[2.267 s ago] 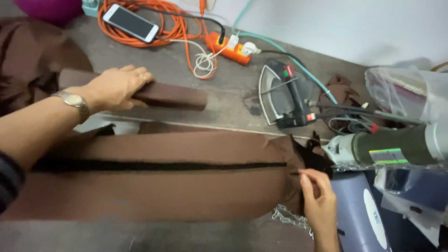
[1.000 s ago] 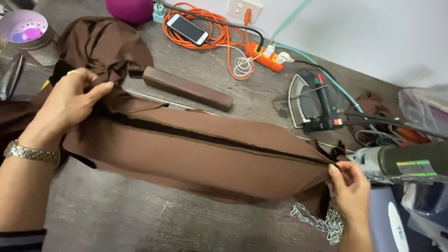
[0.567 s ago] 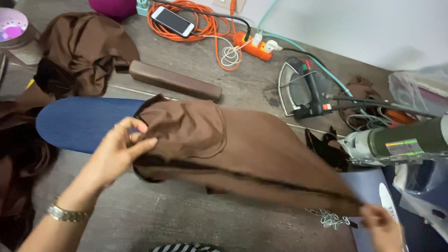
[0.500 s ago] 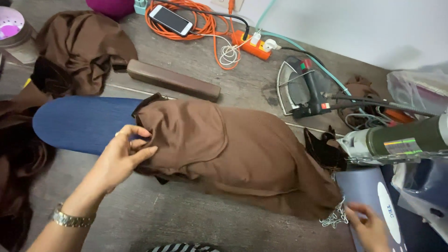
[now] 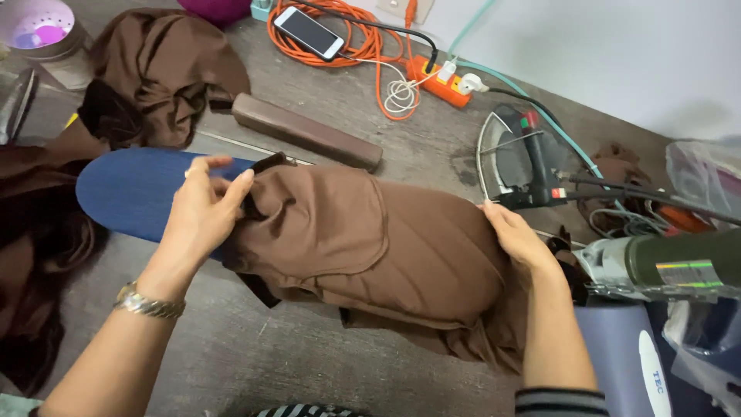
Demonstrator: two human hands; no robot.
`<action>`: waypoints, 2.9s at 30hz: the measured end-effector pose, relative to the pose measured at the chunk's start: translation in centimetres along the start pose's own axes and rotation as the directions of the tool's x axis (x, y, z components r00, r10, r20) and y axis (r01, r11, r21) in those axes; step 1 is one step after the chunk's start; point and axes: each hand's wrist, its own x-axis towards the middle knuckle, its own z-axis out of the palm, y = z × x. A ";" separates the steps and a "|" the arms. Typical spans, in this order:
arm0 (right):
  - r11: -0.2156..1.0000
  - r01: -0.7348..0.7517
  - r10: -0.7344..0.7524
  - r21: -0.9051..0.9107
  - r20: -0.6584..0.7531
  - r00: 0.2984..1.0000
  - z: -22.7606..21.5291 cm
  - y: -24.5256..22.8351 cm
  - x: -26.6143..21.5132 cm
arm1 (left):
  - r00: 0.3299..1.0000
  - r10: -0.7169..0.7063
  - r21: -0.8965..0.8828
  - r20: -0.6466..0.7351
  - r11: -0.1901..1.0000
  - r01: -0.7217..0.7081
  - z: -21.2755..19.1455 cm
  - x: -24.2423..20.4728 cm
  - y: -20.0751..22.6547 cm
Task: The person is ironing brown fabric on a workbench, smoothing it out with their hands and moving the iron over it to remove wrinkles.
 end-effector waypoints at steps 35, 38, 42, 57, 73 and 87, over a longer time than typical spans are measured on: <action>0.941 0.303 -0.176 0.152 -0.544 0.821 -13.6 20.5 -0.7 | 0.911 0.405 0.015 0.079 0.913 -0.407 10.0 1.3 10.7; 0.982 0.176 -0.187 -0.068 -0.468 0.863 -10.3 22.7 3.8 | 0.945 0.310 0.074 0.109 0.945 -0.318 14.8 5.4 6.2; 0.963 0.269 -0.257 -0.021 -0.385 0.887 -5.7 14.9 1.7 | 0.964 0.237 0.080 0.123 0.965 -0.248 14.8 6.2 5.6; 0.814 0.360 -0.390 0.456 -0.029 0.920 0.0 3.8 -2.3 | 0.939 0.246 -0.179 0.242 0.962 -0.207 9.9 -0.4 8.7; 0.797 0.329 -0.321 0.507 -0.106 0.941 1.8 3.6 2.0 | 0.937 0.322 -0.055 0.138 0.947 -0.317 12.1 3.0 4.3; 0.862 0.356 -0.323 0.362 -0.149 0.934 2.2 2.8 1.3 | 0.867 0.480 0.114 0.131 0.862 -0.495 11.9 1.8 5.8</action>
